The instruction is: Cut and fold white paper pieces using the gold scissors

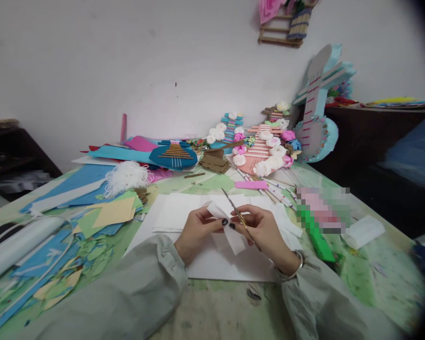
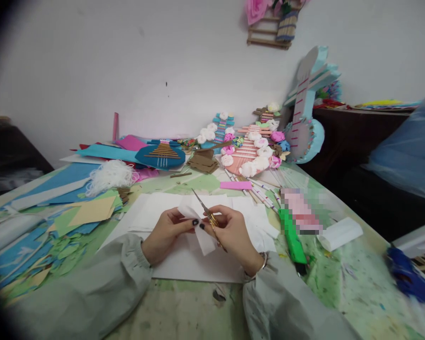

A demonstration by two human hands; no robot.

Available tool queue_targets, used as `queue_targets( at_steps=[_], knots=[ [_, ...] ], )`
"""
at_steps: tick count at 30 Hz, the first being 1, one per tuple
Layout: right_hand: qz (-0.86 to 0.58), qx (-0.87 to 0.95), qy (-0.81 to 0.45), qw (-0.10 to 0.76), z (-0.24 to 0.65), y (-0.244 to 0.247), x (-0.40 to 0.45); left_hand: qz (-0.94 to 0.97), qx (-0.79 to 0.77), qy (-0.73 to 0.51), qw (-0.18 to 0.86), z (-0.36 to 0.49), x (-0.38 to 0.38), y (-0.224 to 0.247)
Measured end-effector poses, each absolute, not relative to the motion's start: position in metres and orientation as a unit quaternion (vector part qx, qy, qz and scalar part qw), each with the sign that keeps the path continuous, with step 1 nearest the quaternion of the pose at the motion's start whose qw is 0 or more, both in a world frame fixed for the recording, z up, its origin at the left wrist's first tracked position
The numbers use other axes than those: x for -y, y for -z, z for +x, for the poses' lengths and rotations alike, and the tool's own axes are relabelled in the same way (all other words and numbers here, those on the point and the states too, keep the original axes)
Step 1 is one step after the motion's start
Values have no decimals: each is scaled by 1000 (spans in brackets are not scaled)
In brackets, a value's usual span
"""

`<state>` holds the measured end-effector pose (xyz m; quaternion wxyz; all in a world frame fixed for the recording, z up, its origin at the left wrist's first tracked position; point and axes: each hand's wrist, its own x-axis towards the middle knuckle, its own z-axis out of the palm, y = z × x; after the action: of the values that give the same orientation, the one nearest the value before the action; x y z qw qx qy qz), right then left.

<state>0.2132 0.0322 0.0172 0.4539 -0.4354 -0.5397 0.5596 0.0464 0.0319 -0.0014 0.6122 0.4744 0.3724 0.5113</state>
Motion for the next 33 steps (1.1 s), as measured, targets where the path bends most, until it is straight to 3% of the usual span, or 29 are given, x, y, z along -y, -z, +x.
queue_targets(
  at_steps=[15,22,27,33],
  knots=[
    [-459,563,-510,461,213,-14,-34,529,-352,-520,571,38,-35,-9],
    [-456,567,-521,447,211,-17,-31,618,-413,-558,370,24,-44,-19],
    [-456,566,-534,432,212,-20,-30,594,-383,-542,455,19,-49,-21],
    [-457,554,-535,445,215,-21,-34,546,-403,-598,427,10,-56,-26]
  ],
)
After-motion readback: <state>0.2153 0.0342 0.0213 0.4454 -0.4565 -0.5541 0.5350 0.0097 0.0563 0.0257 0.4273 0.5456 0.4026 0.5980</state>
